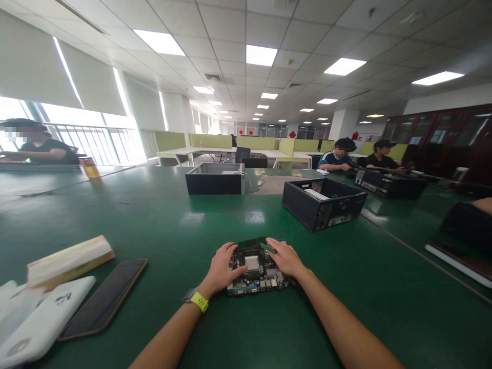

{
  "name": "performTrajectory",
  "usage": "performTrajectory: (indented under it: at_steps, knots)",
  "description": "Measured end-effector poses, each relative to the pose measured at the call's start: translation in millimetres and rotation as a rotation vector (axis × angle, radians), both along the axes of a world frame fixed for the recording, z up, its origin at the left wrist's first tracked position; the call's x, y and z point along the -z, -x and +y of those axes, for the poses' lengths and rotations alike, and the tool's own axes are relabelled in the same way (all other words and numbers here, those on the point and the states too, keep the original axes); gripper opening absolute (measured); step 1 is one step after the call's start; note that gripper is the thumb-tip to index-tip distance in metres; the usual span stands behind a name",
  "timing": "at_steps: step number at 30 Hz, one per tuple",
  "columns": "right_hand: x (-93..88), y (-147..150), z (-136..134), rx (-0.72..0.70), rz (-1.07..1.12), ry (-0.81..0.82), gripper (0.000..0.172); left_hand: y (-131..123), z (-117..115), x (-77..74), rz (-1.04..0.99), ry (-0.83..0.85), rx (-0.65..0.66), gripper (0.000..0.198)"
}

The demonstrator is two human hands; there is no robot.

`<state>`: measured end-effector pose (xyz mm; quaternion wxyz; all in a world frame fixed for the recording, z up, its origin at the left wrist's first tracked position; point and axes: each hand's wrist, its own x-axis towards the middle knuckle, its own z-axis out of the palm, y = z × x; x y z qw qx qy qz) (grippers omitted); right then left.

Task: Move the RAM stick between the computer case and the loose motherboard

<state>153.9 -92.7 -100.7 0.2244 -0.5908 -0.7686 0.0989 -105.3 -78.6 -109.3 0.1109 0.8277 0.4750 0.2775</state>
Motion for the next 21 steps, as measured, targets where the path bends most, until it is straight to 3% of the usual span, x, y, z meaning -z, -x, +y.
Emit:
performTrajectory:
  at_steps: [3,6,9,12,16,21]
  knots:
    - [0.5,-0.2,0.1,0.004,0.003,0.000,0.050,0.6,-2.4,-5.5,0.006,-0.051,0.000,0.070]
    - [0.1,0.0,-0.1,0.010,0.007,-0.002,0.049,-1.6,-12.9,-22.5,0.003,-0.155,0.031,0.053]
    - [-0.3,-0.2,-0.1,-0.005,0.014,-0.008,0.049,-10.5,-32.1,-43.4,0.071,-0.194,0.153,0.034]
    - [0.7,-0.9,1.1,-0.018,0.018,-0.015,0.049,-27.0,-54.2,-53.8,0.161,-0.182,0.282,0.038]
    - [4.5,-1.3,3.4,-0.033,0.038,-0.016,0.047,-51.6,-73.5,-46.1,0.253,-0.135,0.416,0.049]
    - [-0.2,-4.4,6.4,-0.055,0.158,-0.071,0.046,-64.8,-73.4,-31.2,0.329,-0.131,0.411,0.038]
